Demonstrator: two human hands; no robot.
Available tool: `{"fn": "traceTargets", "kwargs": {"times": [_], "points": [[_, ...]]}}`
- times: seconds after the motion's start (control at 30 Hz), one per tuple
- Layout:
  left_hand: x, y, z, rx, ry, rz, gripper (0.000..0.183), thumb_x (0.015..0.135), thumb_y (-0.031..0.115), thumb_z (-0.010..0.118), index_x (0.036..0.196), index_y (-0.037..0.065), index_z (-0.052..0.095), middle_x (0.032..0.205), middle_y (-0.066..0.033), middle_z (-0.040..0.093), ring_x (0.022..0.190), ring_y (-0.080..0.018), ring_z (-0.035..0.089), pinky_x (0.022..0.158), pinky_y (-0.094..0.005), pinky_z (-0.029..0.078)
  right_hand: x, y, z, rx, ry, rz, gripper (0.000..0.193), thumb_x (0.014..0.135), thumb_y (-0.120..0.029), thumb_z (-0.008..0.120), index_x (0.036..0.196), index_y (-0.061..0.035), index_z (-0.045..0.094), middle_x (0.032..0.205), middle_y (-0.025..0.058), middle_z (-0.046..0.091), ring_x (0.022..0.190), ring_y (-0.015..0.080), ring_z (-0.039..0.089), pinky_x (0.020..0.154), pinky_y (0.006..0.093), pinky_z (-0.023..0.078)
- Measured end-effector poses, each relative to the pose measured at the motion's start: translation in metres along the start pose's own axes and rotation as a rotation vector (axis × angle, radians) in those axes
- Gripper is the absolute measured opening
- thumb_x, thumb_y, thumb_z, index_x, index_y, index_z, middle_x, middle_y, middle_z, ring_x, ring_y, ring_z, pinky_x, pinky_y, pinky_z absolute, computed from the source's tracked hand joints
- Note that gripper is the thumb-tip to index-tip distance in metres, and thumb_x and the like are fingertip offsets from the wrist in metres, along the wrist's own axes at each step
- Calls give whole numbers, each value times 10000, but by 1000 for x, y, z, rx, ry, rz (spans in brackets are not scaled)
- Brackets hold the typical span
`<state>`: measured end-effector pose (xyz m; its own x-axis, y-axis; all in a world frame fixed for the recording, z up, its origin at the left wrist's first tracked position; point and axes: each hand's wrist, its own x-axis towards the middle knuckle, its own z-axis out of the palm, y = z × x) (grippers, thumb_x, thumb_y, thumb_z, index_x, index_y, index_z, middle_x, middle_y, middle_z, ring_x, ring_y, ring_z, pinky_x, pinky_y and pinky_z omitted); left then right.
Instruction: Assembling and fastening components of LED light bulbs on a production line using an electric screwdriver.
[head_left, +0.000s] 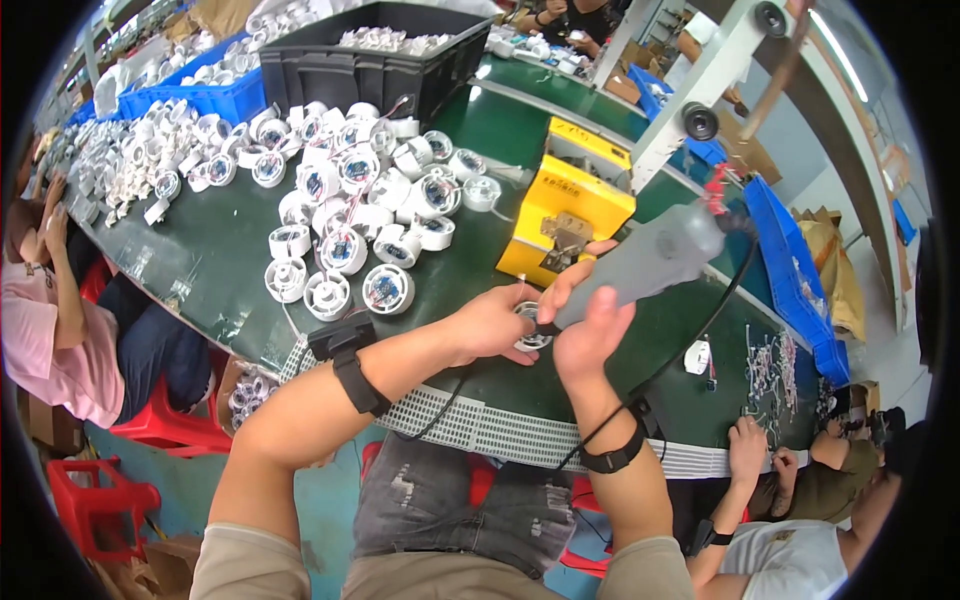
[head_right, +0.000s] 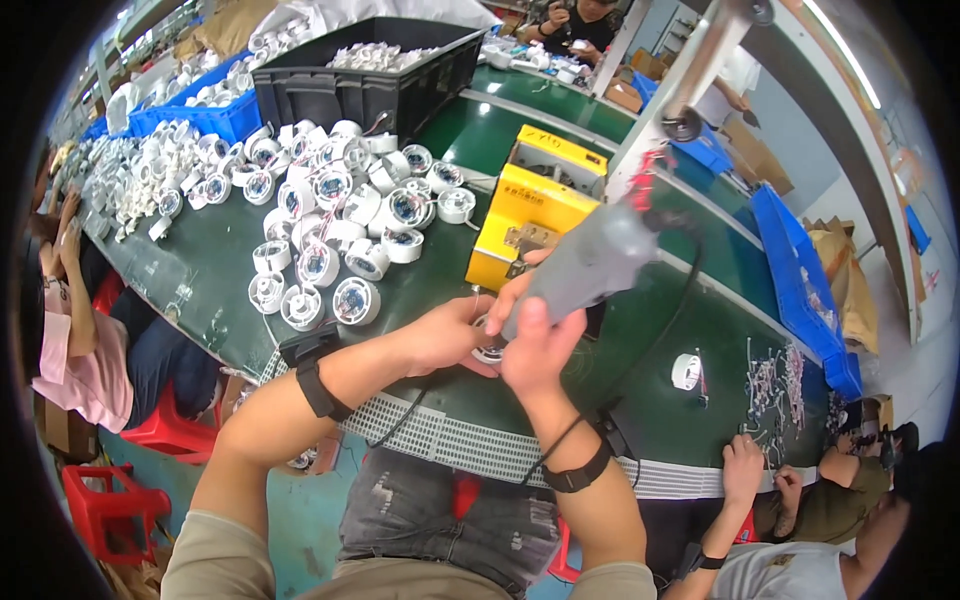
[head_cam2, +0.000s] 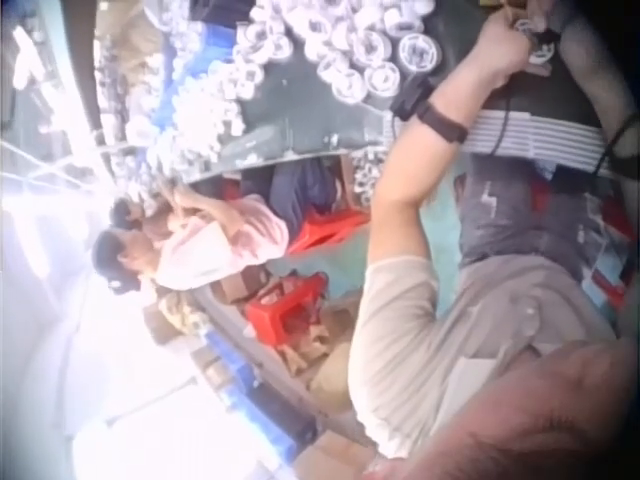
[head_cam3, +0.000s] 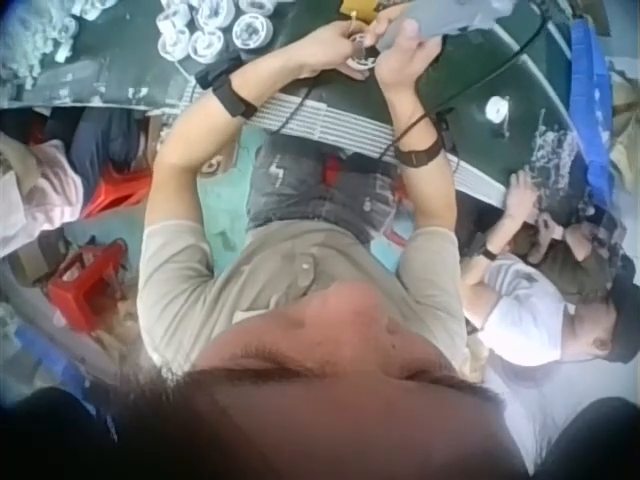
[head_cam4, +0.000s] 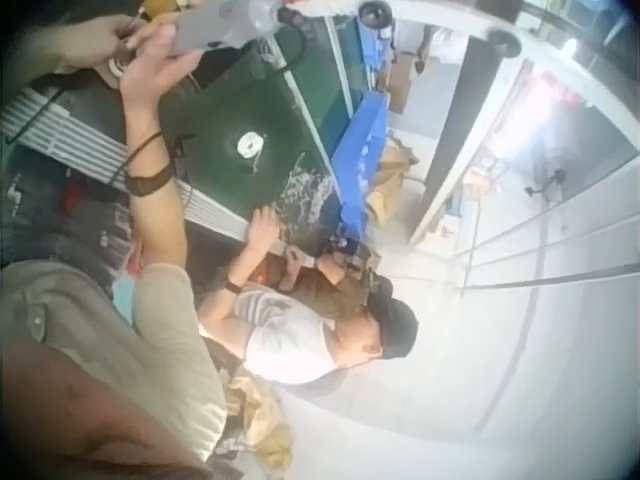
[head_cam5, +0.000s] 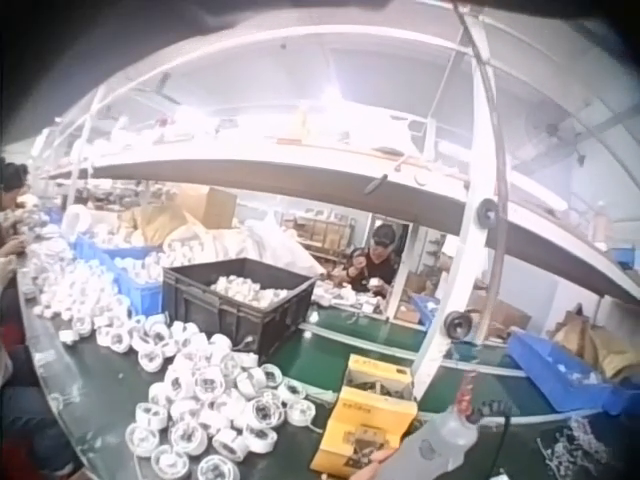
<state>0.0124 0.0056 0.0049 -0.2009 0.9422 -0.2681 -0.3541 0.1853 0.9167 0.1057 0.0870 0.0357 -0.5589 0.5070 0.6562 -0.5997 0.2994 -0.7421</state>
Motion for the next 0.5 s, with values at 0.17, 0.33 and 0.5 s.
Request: {"fn": "traceTargets", "kwargs": {"times": [0.17, 0.33, 0.5], "points": [[-17, 7, -12, 277, 162, 116, 338, 848, 35, 561, 1183, -9, 543, 1030, -169, 634, 905, -243, 673, 692, -346, 602, -3, -8, -1, 94, 15, 28, 677, 930, -562, 495, 1273, -2, 329, 812, 102, 533, 639, 165, 561, 601, 301, 484], [-38, 39, -45, 667, 946, 705, 643, 807, 72, 655, 1384, 18, 376, 1203, -225, 553, 878, -300, 661, 729, -369, 539, 5, -21, -90, -463, 188, 58, 585, 936, -461, 545, 1297, -10, 450, 1088, 133, 557, 1019, 246, 577, 907, 368, 460], [-32, 44, -36, 725, 1115, 1001, 800, 793, 36, 681, 1457, 23, 236, 1379, -250, 385, 1018, -313, 622, 748, -365, 543, -21, -44, -217, -1798, 282, 360, 703, 758, -447, 750, 1266, -6, 545, 1180, 201, 601, 1113, 335, 573, 977, 402, 430]]}}
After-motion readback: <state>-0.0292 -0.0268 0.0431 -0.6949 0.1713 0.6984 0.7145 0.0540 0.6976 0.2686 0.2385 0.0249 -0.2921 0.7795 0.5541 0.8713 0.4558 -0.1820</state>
